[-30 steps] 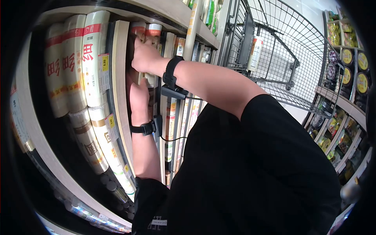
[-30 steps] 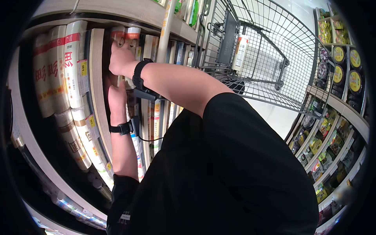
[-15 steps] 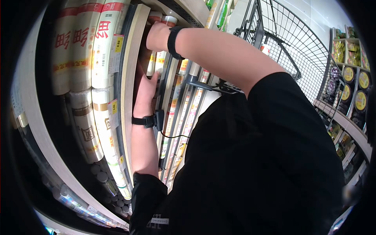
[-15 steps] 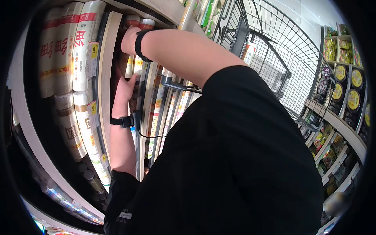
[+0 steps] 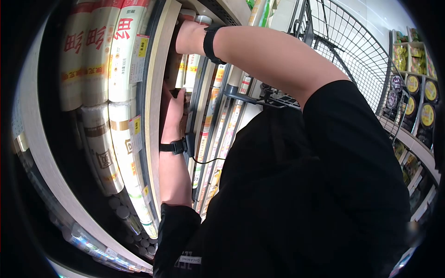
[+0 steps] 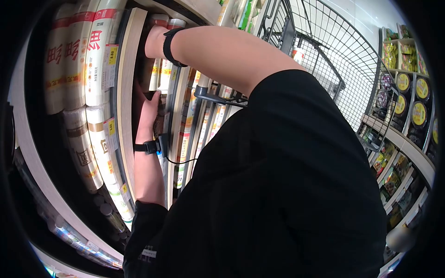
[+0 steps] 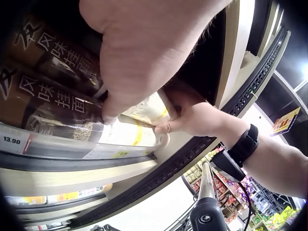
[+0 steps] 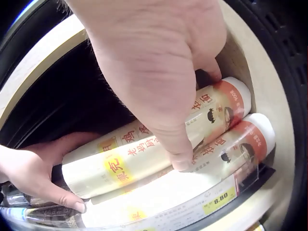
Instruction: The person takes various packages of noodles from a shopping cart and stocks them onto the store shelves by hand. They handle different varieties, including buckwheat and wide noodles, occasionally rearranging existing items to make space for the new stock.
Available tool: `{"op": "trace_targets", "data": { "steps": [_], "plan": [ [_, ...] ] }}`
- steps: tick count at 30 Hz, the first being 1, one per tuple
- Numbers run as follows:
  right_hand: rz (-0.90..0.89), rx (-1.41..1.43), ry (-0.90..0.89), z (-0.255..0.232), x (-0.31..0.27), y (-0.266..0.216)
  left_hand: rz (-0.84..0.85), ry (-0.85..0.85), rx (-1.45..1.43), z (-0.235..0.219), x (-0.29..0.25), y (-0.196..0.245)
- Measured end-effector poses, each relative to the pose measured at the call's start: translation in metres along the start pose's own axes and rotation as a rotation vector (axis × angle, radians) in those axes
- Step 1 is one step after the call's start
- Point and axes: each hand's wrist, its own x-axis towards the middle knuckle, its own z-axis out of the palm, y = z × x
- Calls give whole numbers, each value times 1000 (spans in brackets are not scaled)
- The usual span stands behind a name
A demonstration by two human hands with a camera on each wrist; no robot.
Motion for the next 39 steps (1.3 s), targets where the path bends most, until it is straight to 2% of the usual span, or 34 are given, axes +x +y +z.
{"op": "trace_targets", "data": {
  "steps": [6,7,10,13,16,17,20,22,24,26,27,28,30,31,32,34,36,37,39],
  "plan": [
    [62,-17,129,7,1,-6,-21,41,-26,9,0,-6],
    [59,-6,33,-1,-6,-6,-31,32,-24,9,0,-7],
    [56,9,-55,-9,-7,-8,-58,4,-32,12,1,-10],
    [104,-20,-18,-7,-5,-15,-75,-3,-75,19,3,-13],
    [182,119,-19,7,27,-18,-74,-6,-113,19,0,-6],
    [225,166,-94,3,30,-19,-55,16,-137,21,-2,-7],
    [286,117,-67,2,32,-21,-1,99,-188,26,-6,-9],
    [316,169,-42,20,51,-21,33,170,-190,25,-5,-10],
    [286,218,-77,30,56,-23,-29,161,-163,17,-3,-1],
    [210,262,-178,2,24,-19,-99,204,-160,41,4,-17],
    [91,277,-126,-16,-9,-16,-129,173,-214,29,4,-4],
    [134,328,7,-7,-18,-23,-125,195,-179,29,4,0],
    [219,443,406,15,-47,-43,-99,246,-149,31,3,3],
    [224,524,527,26,-61,-52,-111,296,-199,42,2,-3],
    [170,648,519,25,-90,-55,-126,346,-247,52,0,-5],
    [6,1014,177,9,-154,-43,-211,253,-428,9,-2,51],
    [-104,1475,-34,-1,-229,-19,-70,271,-455,8,-7,68],
    [-180,1543,-47,5,-261,-3,166,389,-344,10,-7,79],
    [-161,1822,-123,30,-317,30,256,295,-401,10,-7,108]
  ]
}}
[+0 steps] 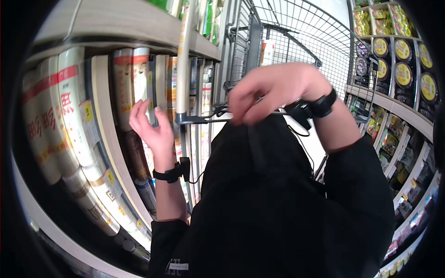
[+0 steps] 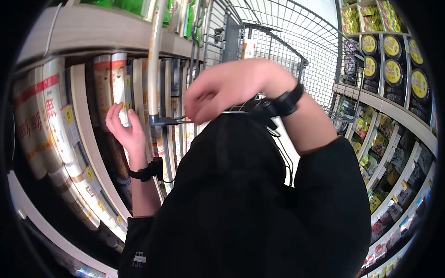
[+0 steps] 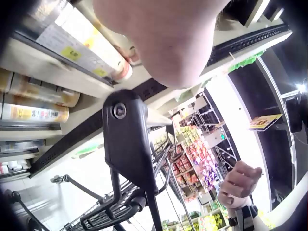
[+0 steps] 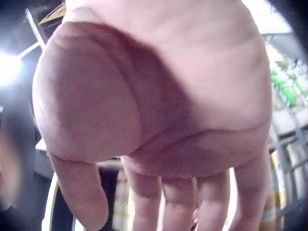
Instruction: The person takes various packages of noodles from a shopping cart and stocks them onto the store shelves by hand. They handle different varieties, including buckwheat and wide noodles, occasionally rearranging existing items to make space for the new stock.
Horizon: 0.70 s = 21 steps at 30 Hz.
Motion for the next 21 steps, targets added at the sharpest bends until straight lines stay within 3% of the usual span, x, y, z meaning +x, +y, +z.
{"op": "trace_targets", "data": {
  "steps": [2,4,7,8,10,11,13,15,18,21],
  "plan": [
    [75,337,220,-26,-55,29,-37,-104,-93,18,6,18],
    [188,404,461,-55,-87,77,-42,-175,-113,38,7,22],
    [422,636,862,-99,-106,182,-194,-247,-216,47,4,21],
    [527,577,959,-110,-108,231,-234,-279,-258,46,2,23],
    [846,392,1048,-120,-103,293,-315,-321,-233,46,0,36],
    [931,330,1009,-127,-100,341,-355,-338,-167,47,0,48],
    [1080,233,969,-128,-87,385,-471,-277,-141,56,-6,54],
    [1040,161,973,-122,-69,419,-606,-239,-196,59,-12,55],
    [849,287,1196,-113,-43,438,-568,-175,-198,64,-14,54],
    [782,296,1290,-111,-20,497,-577,-165,-175,64,-14,53]
  ]
}}
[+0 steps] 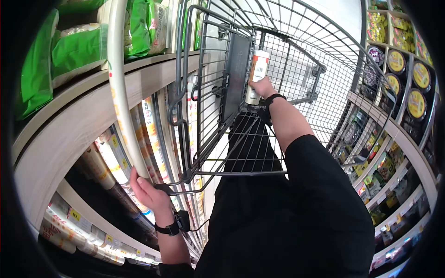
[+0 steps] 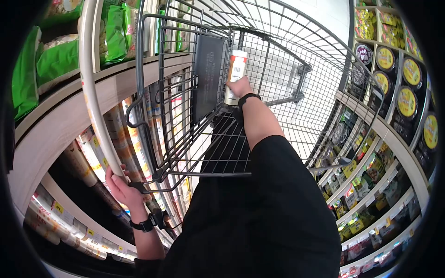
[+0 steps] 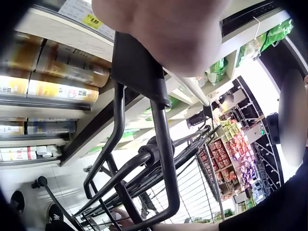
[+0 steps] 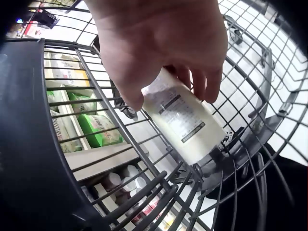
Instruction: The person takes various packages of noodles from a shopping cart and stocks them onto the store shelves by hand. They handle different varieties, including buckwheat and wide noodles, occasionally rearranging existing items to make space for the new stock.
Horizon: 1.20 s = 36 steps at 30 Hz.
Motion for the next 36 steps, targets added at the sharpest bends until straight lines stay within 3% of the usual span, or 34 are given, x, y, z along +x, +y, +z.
{"op": "trace_targets", "data": {
  "steps": [2,5,8,9,10,12,14,17,18,22,24,26,27,28,30,32,33,36],
  "plan": [
    [-35,0,36,4,4,5,19,8,4,-1,2,-6],
    [-44,51,2,-16,-24,-25,29,36,-10,1,3,-8],
    [38,414,-242,-35,-23,-11,48,-2,9,1,8,-2],
    [200,312,-291,-61,-58,-52,29,6,-8,3,8,4],
    [237,410,-472,-76,-54,-45,25,-15,-20,1,9,7],
    [299,534,-604,-112,-72,-42,30,-46,-62,3,13,12],
    [242,774,-787,-136,-98,-45,28,-47,-74,5,15,6],
    [49,871,-876,-160,-163,-76,14,-54,-100,5,20,5],
    [-27,875,-898,-163,-185,-91,109,-58,-76,4,22,6],
    [-235,885,-796,-145,-262,-147,106,-125,-122,-3,20,16],
    [-354,911,-823,-134,-296,-163,274,-92,-132,-1,23,-4],
    [-383,922,-861,-126,-329,-178,133,-281,-41,-21,23,3],
    [-413,905,-871,-118,-344,-188,228,-281,-143,-22,24,-5],
    [-445,891,-876,-109,-360,-202,199,-331,-192,-23,26,-15],
    [-559,821,-889,-93,-390,-230,374,-229,-114,-45,20,-12],
    [-655,690,-729,-66,-432,-262,352,-243,-142,-73,9,-9],
    [-629,610,-741,-56,-438,-269,294,-304,-212,-89,2,-7],
    [-628,390,-760,-8,-470,-297,60,-686,-796,-126,-16,-23]
  ]
}}
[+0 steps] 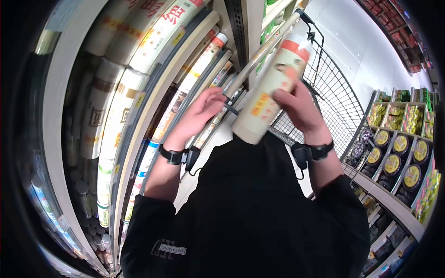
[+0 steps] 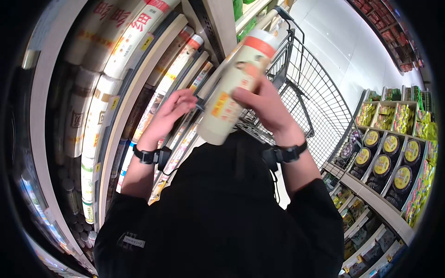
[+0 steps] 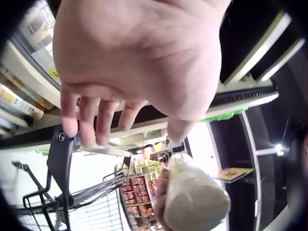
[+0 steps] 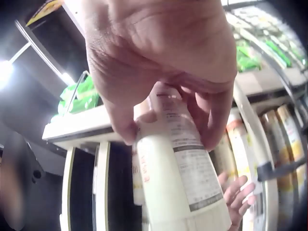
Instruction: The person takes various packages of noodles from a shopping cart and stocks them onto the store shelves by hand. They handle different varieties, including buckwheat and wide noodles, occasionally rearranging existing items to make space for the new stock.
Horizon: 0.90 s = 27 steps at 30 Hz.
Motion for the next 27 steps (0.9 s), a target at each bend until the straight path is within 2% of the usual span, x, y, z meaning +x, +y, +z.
{"op": "trace_targets", "data": {
  "steps": [2,4,5,6,8,11,14,18,23,26,27],
  "plan": [
    [125,-30,-22,30,21,12,-45,-171,-347,-15,-25,-5],
    [204,-63,-19,56,40,25,37,-180,-502,-10,-47,-5],
    [217,-57,-18,67,49,34,25,-103,-364,-8,-54,-2],
    [234,-64,-37,78,55,35,63,-63,-360,-12,-60,-8],
    [281,-52,-63,88,73,49,-25,113,-339,-13,-65,-13],
    [318,8,-123,99,98,59,121,261,-184,-12,-63,-17],
    [388,199,-63,102,125,68,167,380,-106,-18,-55,-18],
    [258,193,-117,104,149,59,227,521,63,-25,-46,-11],
    [185,172,-63,98,166,53,117,599,333,-34,-43,8],
    [119,188,-80,89,185,55,218,661,389,-49,-29,-24],
    [78,171,-97,90,189,51,195,707,467,-47,-28,-20]
  ]
}}
